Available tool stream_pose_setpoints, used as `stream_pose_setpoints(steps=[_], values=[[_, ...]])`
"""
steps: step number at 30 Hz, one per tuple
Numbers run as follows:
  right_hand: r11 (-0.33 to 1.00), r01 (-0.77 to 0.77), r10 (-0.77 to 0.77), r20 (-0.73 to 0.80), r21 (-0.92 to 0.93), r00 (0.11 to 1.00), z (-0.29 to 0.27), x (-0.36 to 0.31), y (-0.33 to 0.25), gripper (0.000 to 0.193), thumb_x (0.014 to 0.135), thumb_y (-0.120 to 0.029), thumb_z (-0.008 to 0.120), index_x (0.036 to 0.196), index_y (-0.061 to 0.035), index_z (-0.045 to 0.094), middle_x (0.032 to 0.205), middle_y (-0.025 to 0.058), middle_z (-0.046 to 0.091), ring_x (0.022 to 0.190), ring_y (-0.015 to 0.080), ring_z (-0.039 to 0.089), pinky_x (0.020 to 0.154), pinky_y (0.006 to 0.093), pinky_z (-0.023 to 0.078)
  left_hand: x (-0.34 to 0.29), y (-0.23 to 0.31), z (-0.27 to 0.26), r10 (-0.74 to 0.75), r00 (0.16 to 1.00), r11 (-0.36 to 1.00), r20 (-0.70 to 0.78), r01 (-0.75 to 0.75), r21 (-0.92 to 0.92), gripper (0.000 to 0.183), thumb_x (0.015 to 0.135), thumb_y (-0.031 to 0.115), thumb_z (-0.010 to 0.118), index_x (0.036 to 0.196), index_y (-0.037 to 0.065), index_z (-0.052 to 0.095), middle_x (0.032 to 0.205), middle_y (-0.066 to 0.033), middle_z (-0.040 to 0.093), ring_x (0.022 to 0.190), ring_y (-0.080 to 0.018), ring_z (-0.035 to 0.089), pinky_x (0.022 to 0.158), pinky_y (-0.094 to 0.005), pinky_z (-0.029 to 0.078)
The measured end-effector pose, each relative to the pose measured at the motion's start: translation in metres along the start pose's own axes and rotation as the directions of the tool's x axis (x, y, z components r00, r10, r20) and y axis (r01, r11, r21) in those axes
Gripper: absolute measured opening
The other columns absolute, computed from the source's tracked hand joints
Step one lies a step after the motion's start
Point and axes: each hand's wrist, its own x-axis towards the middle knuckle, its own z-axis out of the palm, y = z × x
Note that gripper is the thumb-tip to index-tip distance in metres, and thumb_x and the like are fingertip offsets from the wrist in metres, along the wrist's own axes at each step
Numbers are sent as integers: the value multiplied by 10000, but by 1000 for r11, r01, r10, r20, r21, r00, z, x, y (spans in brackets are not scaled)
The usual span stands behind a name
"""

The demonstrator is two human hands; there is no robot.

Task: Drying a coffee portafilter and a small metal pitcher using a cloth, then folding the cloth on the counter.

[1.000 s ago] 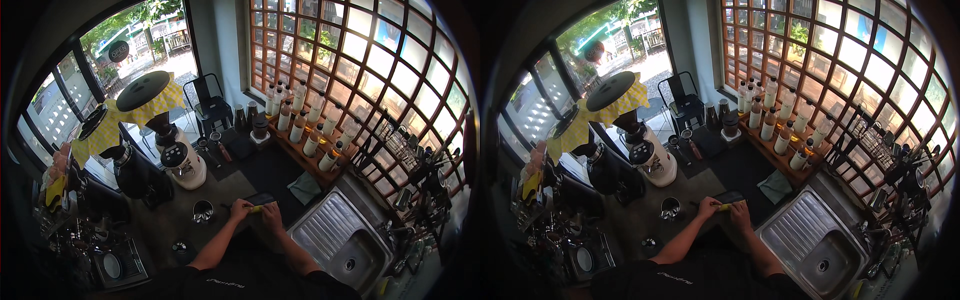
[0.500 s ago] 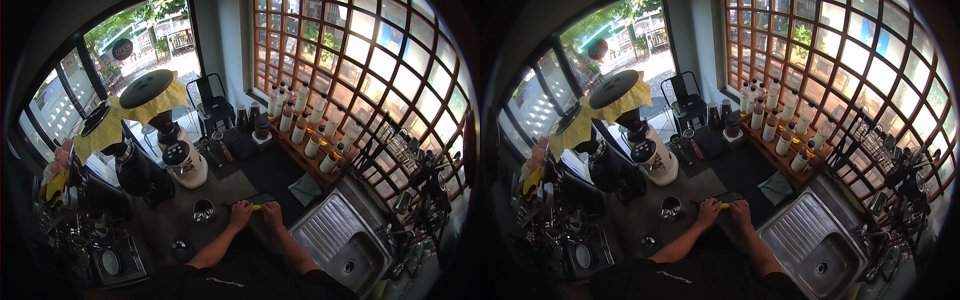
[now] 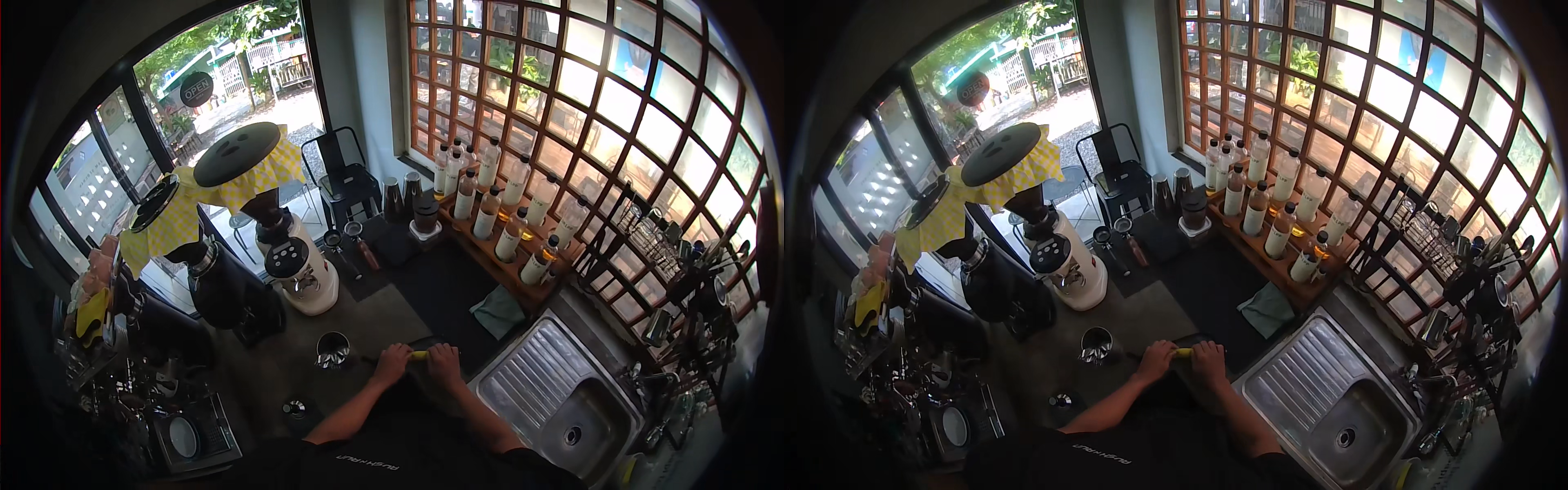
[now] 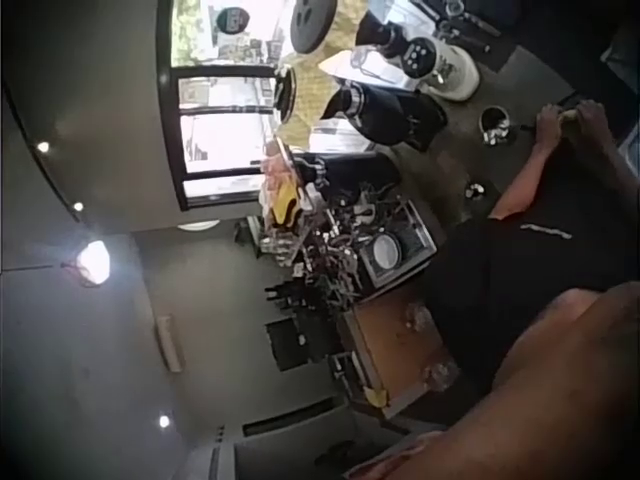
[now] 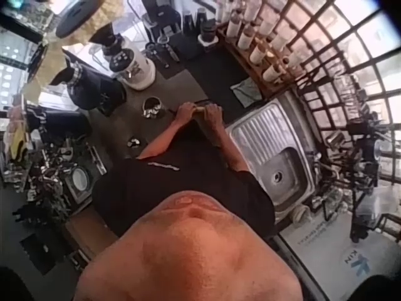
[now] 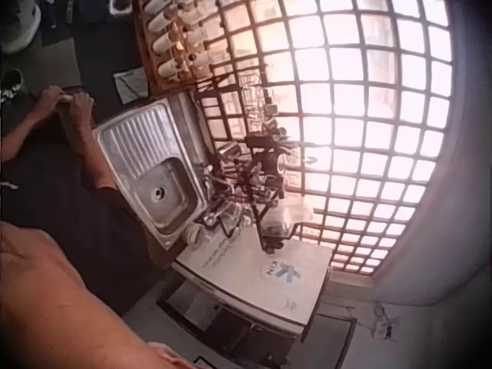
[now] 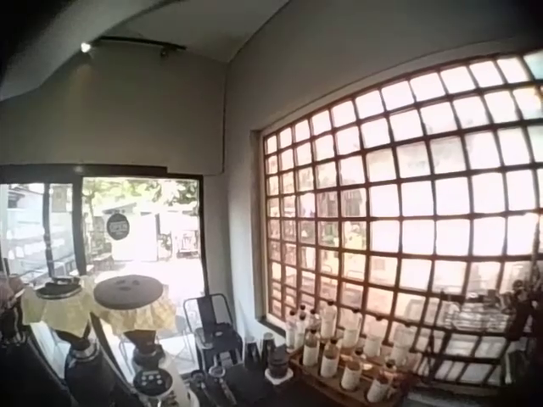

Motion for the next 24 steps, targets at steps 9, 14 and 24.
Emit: stream_pose_setpoints(steps=[9,14,24], values=[[991,-109,111,-23,77,994,5,5,-1,83,968,-229,672,980,-156,634,965,61,625,928,293,661,756,471,460,12,19,3,64,988,974,-144,-31,223,151,961,183,706,1106,154,738,1119,-73,631,1100,-309,621,923,-494,495],[994,-113,113,-65,5,991,13,8,-2,165,914,-237,764,955,-138,638,966,69,617,938,305,651,763,484,510,8,10,11,155,981,953,-114,-119,278,180,931,183,715,1103,129,717,1110,-86,623,1106,-324,611,966,-484,474],[990,-130,135,-81,60,988,16,7,4,200,882,-223,806,900,-122,633,957,79,615,946,317,640,766,482,504,8,14,-4,131,991,974,24,-134,181,341,875,185,784,1198,108,706,1205,-77,643,1184,-309,608,1067,-476,482]])
